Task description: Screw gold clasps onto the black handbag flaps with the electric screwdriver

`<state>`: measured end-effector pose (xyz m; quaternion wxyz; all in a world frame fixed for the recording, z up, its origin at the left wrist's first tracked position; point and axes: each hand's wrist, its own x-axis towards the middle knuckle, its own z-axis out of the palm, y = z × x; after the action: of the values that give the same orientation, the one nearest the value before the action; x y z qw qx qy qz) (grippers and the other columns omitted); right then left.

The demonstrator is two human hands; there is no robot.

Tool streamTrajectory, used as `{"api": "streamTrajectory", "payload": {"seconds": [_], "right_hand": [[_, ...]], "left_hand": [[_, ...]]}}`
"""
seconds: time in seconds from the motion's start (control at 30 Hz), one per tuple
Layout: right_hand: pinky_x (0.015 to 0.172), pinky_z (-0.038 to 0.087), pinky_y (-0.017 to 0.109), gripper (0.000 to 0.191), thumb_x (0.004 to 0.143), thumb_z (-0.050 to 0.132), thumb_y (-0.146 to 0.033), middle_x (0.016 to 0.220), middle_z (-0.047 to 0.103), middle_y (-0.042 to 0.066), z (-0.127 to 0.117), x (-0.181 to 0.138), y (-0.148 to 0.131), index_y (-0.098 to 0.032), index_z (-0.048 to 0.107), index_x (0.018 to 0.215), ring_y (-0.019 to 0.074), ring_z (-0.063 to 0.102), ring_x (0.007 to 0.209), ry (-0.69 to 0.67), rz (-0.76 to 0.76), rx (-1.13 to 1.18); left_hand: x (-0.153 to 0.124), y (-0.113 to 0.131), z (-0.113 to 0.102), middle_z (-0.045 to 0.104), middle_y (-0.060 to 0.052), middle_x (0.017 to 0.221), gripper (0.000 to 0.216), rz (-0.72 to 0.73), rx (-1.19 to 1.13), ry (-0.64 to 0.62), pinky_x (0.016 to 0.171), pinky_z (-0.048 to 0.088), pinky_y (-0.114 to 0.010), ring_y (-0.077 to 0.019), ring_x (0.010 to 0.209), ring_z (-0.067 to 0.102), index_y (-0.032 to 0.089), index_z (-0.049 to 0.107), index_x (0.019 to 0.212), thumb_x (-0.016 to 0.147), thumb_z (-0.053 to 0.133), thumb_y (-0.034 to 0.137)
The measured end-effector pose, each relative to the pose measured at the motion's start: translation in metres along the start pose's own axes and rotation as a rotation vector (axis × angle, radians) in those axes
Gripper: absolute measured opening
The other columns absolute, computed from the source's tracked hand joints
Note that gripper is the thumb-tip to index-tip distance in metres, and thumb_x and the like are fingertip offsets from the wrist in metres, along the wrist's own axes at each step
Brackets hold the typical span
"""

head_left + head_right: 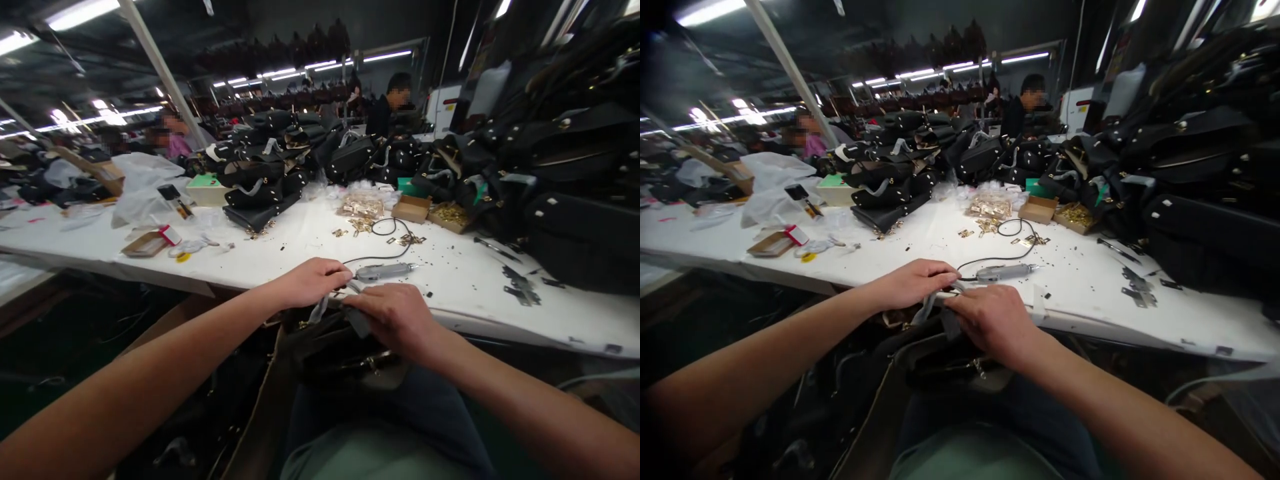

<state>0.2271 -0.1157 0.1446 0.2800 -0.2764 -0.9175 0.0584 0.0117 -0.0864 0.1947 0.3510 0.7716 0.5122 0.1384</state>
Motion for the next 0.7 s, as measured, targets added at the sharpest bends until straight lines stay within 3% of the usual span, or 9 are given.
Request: {"api": "streamTrajectory", "payload": {"seconds": [0.1,0.2,0.33,0.43,0.57,0.7], "right_hand": [[0.063,0.037,0.025,0.026,0.092,0.056,-0.017,0.087,0.074,0.000,0.000,-0.009,0.004,-0.027,0.073,0.110,0.0150,0.066,0.075,-0.025,0.164,0.112],[0.066,0.041,0.024,0.023,0.094,0.057,-0.022,0.090,0.076,0.000,0.003,-0.016,0.009,-0.027,0.075,0.108,0.0161,0.068,0.079,-0.029,0.265,0.213],[0.075,0.047,0.025,0.024,0.096,0.058,-0.025,0.104,0.076,-0.001,0.011,-0.027,0.016,-0.030,0.075,0.112,0.0184,0.070,0.092,-0.030,0.354,0.353],[0.079,0.049,0.027,0.024,0.095,0.059,-0.025,0.107,0.076,-0.001,0.018,-0.034,0.021,-0.030,0.076,0.112,0.0199,0.070,0.096,-0.062,0.394,0.380],[0.078,0.050,0.027,0.025,0.095,0.059,-0.025,0.106,0.077,-0.001,0.023,-0.037,0.026,-0.030,0.077,0.111,0.0203,0.071,0.097,-0.081,0.407,0.389],[0.078,0.050,0.028,0.026,0.094,0.059,-0.025,0.106,0.076,-0.001,0.020,-0.033,0.031,-0.030,0.076,0.113,0.0208,0.070,0.096,-0.069,0.402,0.343]], "left_hand": [[0.000,0.003,0.001,0.073,-0.003,0.099,0.045,0.080,0.026,0.018,0.089,0.049,-0.030,-0.0200,0.096,0.064,0.018,0.073,0.102,0.097,0.044,0.052],[-0.006,0.006,0.005,0.074,-0.005,0.100,0.050,0.063,-0.030,0.020,0.090,0.050,-0.031,-0.0211,0.095,0.066,0.017,0.073,0.108,0.098,0.041,0.054],[-0.021,0.003,0.020,0.075,-0.002,0.107,0.044,0.076,-0.012,-0.064,0.092,0.050,-0.030,-0.0208,0.098,0.067,0.022,0.072,0.118,0.095,0.052,0.052],[-0.026,-0.007,0.033,0.073,0.000,0.116,0.038,0.152,0.066,-0.093,0.097,0.049,-0.030,-0.0208,0.104,0.067,0.025,0.069,0.123,0.090,0.063,0.042],[-0.024,-0.021,0.045,0.073,-0.001,0.117,0.031,0.272,0.229,-0.035,0.101,0.048,-0.031,-0.0199,0.109,0.067,0.026,0.069,0.122,0.096,0.052,0.029],[-0.019,-0.027,0.049,0.072,-0.003,0.119,0.032,0.322,0.311,0.060,0.101,0.049,-0.032,-0.0199,0.111,0.067,0.024,0.068,0.123,0.100,0.046,0.029]]}}
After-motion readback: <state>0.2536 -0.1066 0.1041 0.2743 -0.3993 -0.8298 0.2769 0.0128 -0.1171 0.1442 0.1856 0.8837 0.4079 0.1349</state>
